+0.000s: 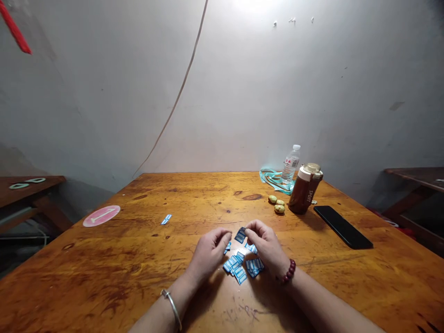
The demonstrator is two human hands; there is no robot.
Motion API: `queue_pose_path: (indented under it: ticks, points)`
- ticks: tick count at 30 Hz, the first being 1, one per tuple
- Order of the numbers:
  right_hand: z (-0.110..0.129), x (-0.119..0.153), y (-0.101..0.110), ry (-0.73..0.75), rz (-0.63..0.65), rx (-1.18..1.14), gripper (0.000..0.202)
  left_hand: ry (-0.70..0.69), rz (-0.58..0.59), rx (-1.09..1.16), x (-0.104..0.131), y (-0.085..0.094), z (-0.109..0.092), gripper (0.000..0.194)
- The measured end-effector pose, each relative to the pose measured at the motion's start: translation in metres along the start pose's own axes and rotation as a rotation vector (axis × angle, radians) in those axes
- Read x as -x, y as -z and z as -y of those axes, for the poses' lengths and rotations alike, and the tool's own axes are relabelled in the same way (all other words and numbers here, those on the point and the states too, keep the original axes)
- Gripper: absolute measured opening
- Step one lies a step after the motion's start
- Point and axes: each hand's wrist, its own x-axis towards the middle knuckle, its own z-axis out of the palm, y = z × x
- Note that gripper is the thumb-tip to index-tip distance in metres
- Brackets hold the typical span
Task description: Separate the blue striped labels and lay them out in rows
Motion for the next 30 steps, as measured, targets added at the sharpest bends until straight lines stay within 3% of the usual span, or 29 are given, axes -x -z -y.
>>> queue_pose_path:
  ticks: [3,7,12,15,22,27,30]
  points:
    - [-0.005,-0.017,-0.001,-0.04,0.003,0.07,0.012,-0.049,-0.051,-0.372,-0.009,0.019,0.016,0.027]
    - [-0.011,-0.05,-0.025,-0.166,0.105,0.251,0.004,-0.06,0.113,-0.618,-0.009,0.025,0.03,0.021]
    - [-0.031,-0.084,-0.065,-0.241,0.154,0.404,0.007,-0.105,0.244,-0.686,0.004,0.014,0.023,0.017]
    - [-0.044,-0.091,-0.077,-0.236,0.155,0.531,0.007,-0.087,0.277,-0.692,0.008,0.011,0.018,0.019]
    - [-0.045,-0.089,-0.081,-0.143,0.122,0.813,0.014,-0.059,0.287,-0.71,0.007,0.016,0.016,0.022]
    - [-0.04,-0.088,-0.083,-0.138,0.125,0.909,0.016,-0.025,0.136,-0.813,-0.003,0.026,0.027,0.026]
    - [-0.04,-0.089,-0.084,-0.139,0.121,0.926,0.015,-0.032,0.125,-0.825,-0.007,0.029,0.034,0.028]
